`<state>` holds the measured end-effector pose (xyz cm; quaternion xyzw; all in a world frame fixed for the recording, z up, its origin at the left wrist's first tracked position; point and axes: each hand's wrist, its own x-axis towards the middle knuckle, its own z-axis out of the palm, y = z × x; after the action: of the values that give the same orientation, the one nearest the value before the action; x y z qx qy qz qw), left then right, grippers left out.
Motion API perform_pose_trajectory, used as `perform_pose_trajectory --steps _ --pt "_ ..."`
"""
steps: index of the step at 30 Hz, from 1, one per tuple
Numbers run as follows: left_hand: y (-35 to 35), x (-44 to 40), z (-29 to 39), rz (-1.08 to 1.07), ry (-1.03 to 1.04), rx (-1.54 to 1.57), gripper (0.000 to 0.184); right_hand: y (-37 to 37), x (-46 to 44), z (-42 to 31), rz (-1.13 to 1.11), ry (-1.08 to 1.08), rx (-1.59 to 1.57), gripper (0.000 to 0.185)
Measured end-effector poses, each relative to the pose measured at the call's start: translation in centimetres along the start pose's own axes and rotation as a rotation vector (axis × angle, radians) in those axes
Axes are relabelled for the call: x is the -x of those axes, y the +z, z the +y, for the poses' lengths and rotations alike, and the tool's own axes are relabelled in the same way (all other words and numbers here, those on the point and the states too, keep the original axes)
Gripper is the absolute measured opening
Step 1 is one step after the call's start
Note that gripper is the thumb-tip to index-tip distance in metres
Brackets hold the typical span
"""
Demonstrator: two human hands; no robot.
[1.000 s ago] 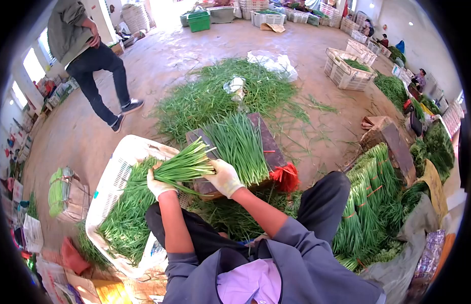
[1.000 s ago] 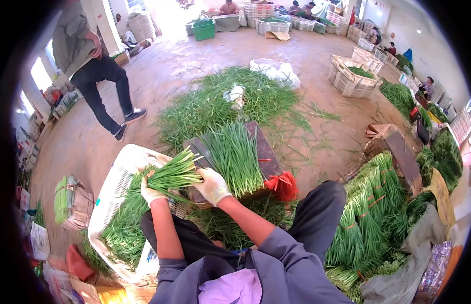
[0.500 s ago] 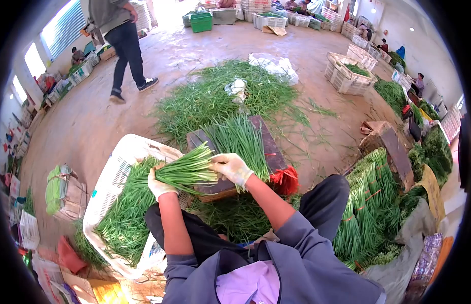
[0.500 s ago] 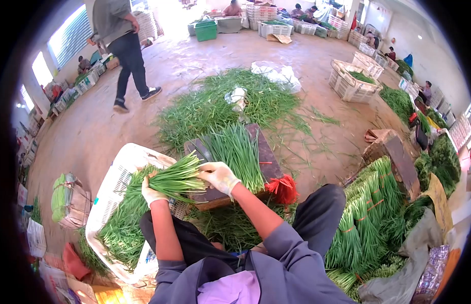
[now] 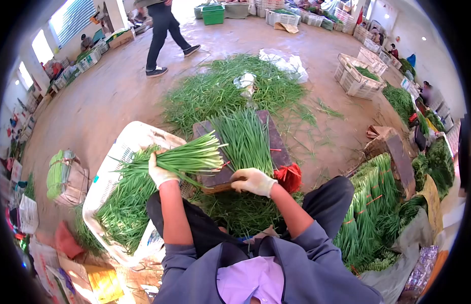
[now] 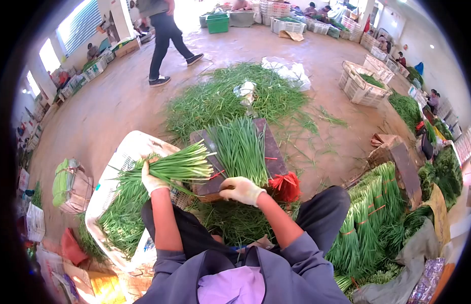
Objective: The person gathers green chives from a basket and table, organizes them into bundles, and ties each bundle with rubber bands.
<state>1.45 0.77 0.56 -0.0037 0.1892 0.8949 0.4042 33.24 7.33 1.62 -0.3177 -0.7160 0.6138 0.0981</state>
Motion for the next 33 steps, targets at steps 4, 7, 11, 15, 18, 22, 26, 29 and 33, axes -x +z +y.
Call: perform_pose_trajectory --steps 4,7,11,15,18,22,26,29,33 --pt "0.5 -0.3 -1.6 0.118 -0.012 0.004 0.022 4.9 -1.9 0.4 0.169 -0.149 0.555 0.074" --pt "-0.1 -0.2 -1.7 0.111 -0.017 -0.037 0.020 7.5 -3.2 0.9 0.320 -0.153 0.601 0.079" --pt "-0.2 0.1 -1.7 0.106 -0.043 0.035 0.021 7.7 -3.6 1.1 0.340 -0.020 0.539 0.079" --pt "0.4 0.3 -1.5 0.128 -0.044 0.033 0.022 6.0 -4.8 4.4 0.162 0.081 0.180 0.075" --pt "0.5 0.2 -1.4 0.151 -0.050 0.021 0.023 6.4 -5.1 4.4 0.213 -0.040 -0.093 0.065" --pt "0.9 0.9 -1.7 0.154 -0.065 -0.024 0.020 7.7 -7.3 4.2 0.186 -0.277 -0.288 0.054" --pt "0.0 0.5 -2.1 0.169 -0.108 -0.057 0.025 8.6 -7.6 1.8 -0.070 -0.231 -0.101 0.058" --pt "-0.6 -0.1 -2.4 0.159 -0.105 -0.053 0.026 10.0 -8.1 1.0 -0.071 -0.355 -0.165 0.056" --pt "-0.5 0.1 -2.1 0.144 -0.151 -0.036 0.023 10.3 -7.3 1.2 -0.106 -0.309 0.049 0.036"
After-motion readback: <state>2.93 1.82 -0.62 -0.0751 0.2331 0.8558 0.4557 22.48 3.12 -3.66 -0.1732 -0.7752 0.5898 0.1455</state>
